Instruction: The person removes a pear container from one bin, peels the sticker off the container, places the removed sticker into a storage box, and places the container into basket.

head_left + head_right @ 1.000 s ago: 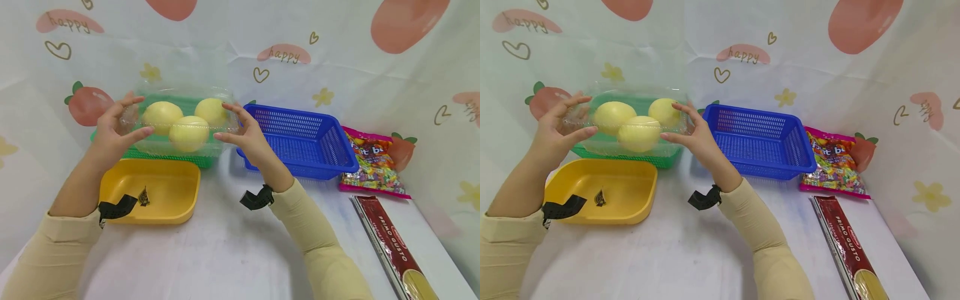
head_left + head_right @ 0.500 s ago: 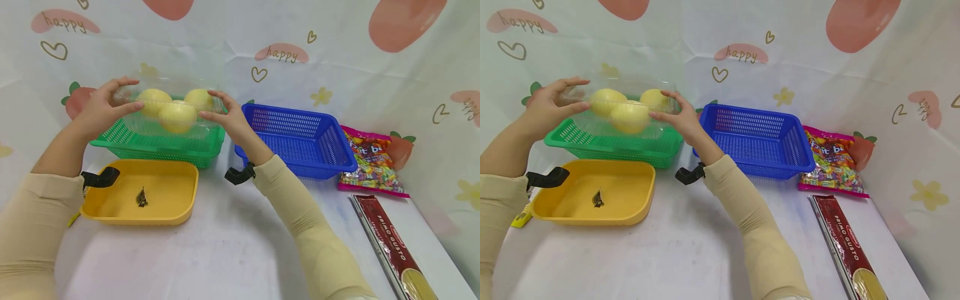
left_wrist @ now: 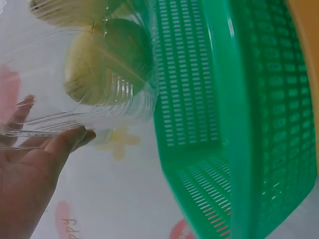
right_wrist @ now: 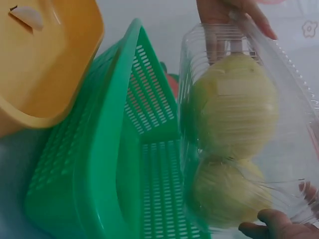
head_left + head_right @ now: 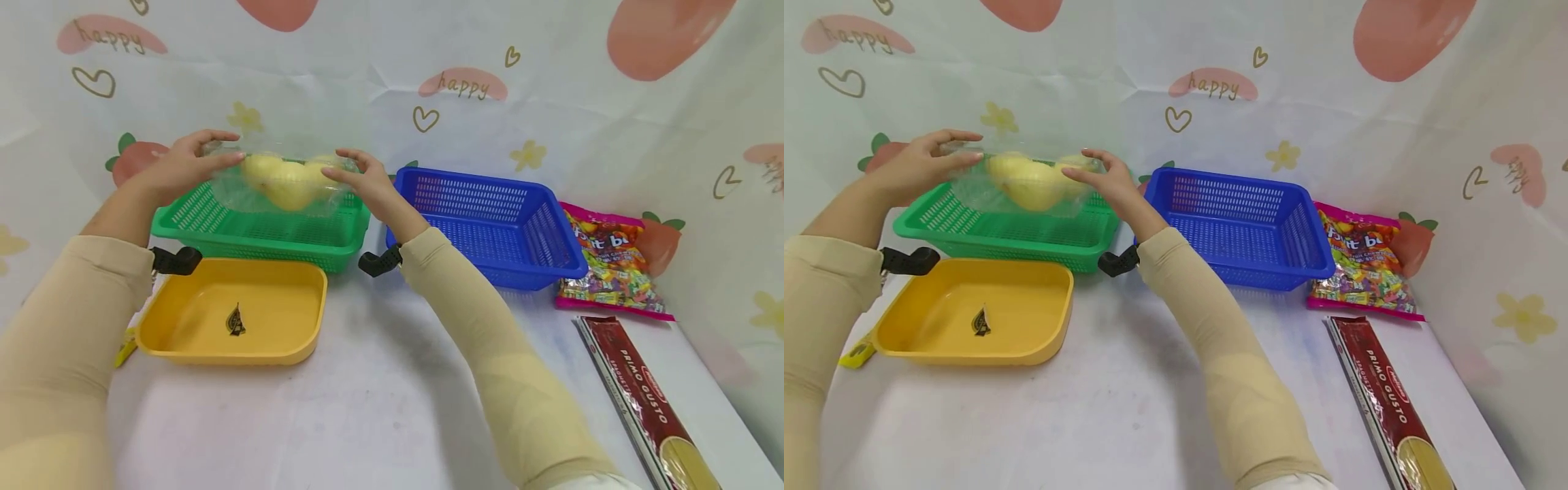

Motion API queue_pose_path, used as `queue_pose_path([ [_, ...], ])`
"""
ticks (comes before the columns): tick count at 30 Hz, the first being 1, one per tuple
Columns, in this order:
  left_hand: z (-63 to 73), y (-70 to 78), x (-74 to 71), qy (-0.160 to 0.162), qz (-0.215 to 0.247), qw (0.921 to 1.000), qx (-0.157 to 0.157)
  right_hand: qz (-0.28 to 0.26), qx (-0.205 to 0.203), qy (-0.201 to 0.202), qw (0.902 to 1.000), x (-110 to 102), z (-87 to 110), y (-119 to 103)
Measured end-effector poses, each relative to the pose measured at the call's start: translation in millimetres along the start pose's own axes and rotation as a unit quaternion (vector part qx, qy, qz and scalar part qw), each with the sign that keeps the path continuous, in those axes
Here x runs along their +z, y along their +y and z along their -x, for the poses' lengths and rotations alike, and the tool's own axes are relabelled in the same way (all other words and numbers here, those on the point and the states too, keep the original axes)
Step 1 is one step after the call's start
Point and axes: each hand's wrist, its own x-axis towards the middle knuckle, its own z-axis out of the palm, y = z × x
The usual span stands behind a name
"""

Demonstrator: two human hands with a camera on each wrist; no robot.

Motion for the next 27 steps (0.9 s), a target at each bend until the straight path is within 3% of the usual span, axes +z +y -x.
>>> queue_pose_path([
  [11,-23.6,-12.1,1.7,-0.05,0.087,0.9943,-0.037,-0.029,0.025,-0.005,0.9992,-1.6,-19.1,6.1],
  [21,-29.3,-26.2,7.7,-0.068,0.08,0.993,-0.055,0.029,0.058,-0.008,0.9979,2.4,-25.6,20.9],
  [27,-32.4,-31.6,7.5,-0.089,0.091,0.9895,-0.069,0.033,0.071,-0.004,0.997,8.8,-27.5,25.0],
])
